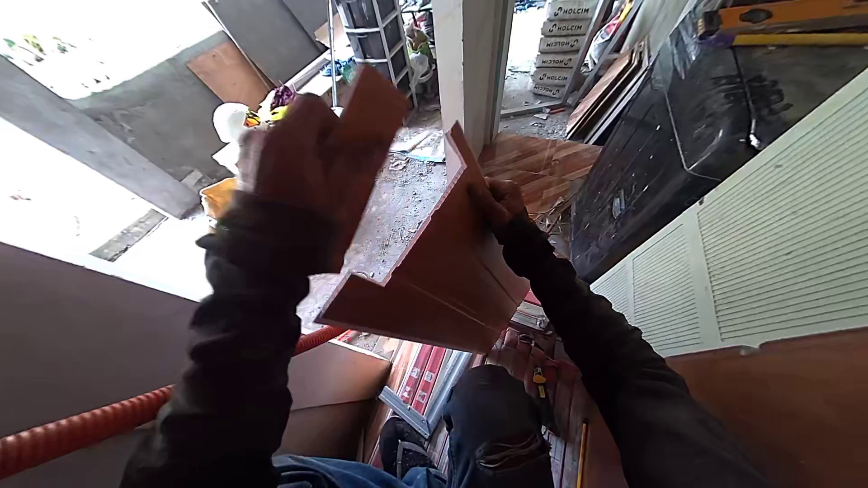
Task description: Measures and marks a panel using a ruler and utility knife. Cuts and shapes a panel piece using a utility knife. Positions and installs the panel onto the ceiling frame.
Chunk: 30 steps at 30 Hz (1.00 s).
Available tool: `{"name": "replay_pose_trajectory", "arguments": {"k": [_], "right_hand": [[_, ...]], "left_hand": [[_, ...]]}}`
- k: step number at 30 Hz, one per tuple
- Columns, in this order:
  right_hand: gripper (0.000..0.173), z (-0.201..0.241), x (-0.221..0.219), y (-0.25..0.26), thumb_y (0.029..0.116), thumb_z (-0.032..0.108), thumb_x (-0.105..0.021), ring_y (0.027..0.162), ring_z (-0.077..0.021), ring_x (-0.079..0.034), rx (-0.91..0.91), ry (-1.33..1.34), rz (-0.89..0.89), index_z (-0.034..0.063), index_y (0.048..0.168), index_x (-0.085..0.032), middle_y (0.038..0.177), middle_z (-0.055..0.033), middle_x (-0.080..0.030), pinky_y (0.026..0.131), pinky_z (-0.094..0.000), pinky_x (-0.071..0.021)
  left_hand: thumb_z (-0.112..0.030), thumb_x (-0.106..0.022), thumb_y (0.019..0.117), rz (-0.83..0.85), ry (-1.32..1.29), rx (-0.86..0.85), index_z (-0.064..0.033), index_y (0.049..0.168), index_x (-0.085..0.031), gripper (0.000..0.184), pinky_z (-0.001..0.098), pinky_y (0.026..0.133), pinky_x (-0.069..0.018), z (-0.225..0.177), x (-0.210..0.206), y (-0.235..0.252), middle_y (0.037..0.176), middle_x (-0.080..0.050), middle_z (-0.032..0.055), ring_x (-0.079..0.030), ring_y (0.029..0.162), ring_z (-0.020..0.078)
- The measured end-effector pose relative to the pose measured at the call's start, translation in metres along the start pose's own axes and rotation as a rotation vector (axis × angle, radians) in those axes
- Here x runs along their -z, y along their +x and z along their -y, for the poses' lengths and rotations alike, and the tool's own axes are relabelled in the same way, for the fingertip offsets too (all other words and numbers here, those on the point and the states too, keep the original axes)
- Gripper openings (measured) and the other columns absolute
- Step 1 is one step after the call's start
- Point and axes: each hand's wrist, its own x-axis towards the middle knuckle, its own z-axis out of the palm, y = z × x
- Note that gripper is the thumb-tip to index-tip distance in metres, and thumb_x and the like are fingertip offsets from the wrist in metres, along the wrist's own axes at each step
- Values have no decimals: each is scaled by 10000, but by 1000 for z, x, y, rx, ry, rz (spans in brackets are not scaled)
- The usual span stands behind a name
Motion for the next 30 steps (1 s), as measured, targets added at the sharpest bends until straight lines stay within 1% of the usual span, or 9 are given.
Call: {"name": "replay_pose_trajectory", "arguments": {"k": [3,6,9,12,17,19,26,28,30], "right_hand": [[252,-2,11,1,990,273,-623,596,28,-613,-16,-13,-58,77,842,-676,669,90,-647,575,-212,-543],[258,2,26,-2,1001,280,-614,591,19,-615,-86,-35,-121,89,836,-671,663,92,-642,581,-223,-549],[295,1,46,-4,1016,306,-592,594,7,-621,-122,-74,-200,73,864,-691,672,78,-651,590,-240,-561],[321,-3,68,-6,1026,306,-584,583,1,-603,-189,-106,-297,67,828,-665,653,72,-624,591,-246,-549],[371,-17,105,-7,1026,345,-591,606,-49,-614,-238,-170,-441,39,836,-679,671,22,-632,622,-309,-559],[393,-5,116,-3,1047,348,-570,656,-81,-644,-284,-226,-466,-2,922,-696,730,-25,-662,682,-341,-583],[382,19,143,34,1041,342,-577,765,-87,-683,-266,-360,-599,-5,981,-726,835,-60,-714,777,-329,-586],[331,27,141,41,1036,300,-592,776,-78,-684,-285,-373,-627,2,977,-724,843,-55,-716,786,-316,-582],[319,27,143,48,1030,295,-608,780,-78,-679,-285,-398,-642,6,962,-727,837,-55,-713,788,-316,-572]], "left_hand": [[-459,-529,1037,-110,41,106,76,1223,-574,569,675,848,-482,16,7,5,1039,-658,336,-657,967,510],[-302,-533,1062,105,6,295,84,1242,-595,430,755,907,-443,38,-28,-2,1101,-645,380,-622,1065,584],[-200,-591,1035,398,-18,389,103,1179,-635,338,729,977,-425,53,-71,-16,1156,-639,371,-600,1144,557],[-134,-635,999,553,-64,446,102,1153,-661,283,705,1038,-403,48,-110,-37,1203,-635,368,-575,1210,544],[-244,-661,987,748,-155,325,42,1210,-649,362,635,941,-505,46,-180,-81,1017,-704,272,-685,1006,436],[-255,-636,992,860,-163,283,24,1255,-628,384,627,973,-486,31,-190,-93,1096,-693,263,-670,1059,429],[-344,-503,1070,1344,40,98,-35,1416,-548,465,642,1090,-409,-26,-235,-149,1363,-613,266,-554,1316,453],[-370,-495,1078,1386,47,92,-19,1420,-542,493,630,1117,-382,-23,-259,-163,1407,-581,273,-518,1359,447],[-386,-613,1020,1320,-21,106,-14,1421,-539,552,628,1114,-394,-16,-269,-170,1424,-558,281,-512,1360,450]]}}
